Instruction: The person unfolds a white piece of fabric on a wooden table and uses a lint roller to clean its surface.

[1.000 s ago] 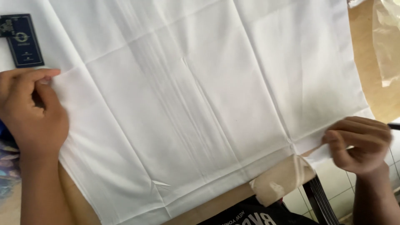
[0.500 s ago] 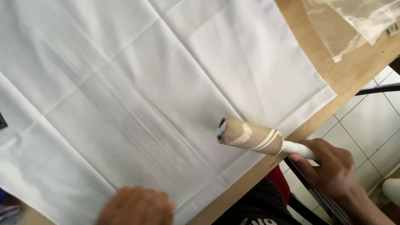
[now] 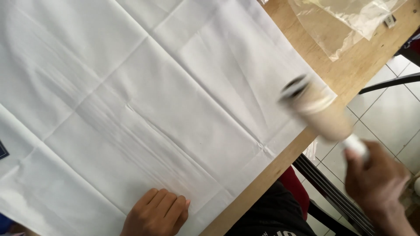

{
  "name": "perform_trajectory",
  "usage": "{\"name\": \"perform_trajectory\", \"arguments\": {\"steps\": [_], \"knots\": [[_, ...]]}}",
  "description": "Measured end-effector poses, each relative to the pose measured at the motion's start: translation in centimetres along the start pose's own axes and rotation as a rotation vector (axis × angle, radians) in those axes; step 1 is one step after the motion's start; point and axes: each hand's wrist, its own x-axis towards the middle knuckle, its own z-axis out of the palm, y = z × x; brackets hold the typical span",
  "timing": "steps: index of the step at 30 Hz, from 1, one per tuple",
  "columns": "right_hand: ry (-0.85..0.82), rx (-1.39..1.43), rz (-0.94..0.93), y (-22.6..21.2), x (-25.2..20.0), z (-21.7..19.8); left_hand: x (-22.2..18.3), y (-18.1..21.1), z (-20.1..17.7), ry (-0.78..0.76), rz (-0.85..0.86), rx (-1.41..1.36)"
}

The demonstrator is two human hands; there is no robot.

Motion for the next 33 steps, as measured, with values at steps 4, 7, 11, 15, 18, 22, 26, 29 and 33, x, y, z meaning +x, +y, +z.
{"name": "perform_trajectory", "arguments": {"steps": [4,7,11,15,18,22,26,29,33], "knots": [[0.057,-0.015,-0.357,-2.5,1.8,-0.5,-0.1,-0.1,0.1,0.018,0.009,0.049],[0.020,-0.094,-0.154,0.9,3.0,1.7,-0.3,-0.3,0.1,0.015,0.013,0.033],[-0.102,0.367,0.115,-3.7,5.2,-1.6,-0.4,-0.2,-0.1,0.025,0.008,0.042],[0.043,0.141,-0.216,-2.4,4.5,0.4,-0.7,-0.2,0.0,0.054,0.002,0.034],[0.064,0.123,-0.268,-2.8,5.9,0.0,-0.8,-0.1,0.0,0.063,0.001,0.017],[0.001,0.436,0.088,-4.2,6.8,0.2,-0.8,-0.1,-0.4,0.129,0.005,-0.046],[0.069,0.031,-0.210,-6.5,7.3,0.5,-1.1,0.0,-0.5,0.183,-0.002,-0.061],[0.136,0.037,-0.518,-8.2,8.6,0.4,-1.2,0.1,-0.4,0.130,-0.021,-0.030],[0.134,0.000,-0.377,-6.4,11.0,1.8,-1.7,0.1,-0.3,0.132,-0.007,0.019]]}}
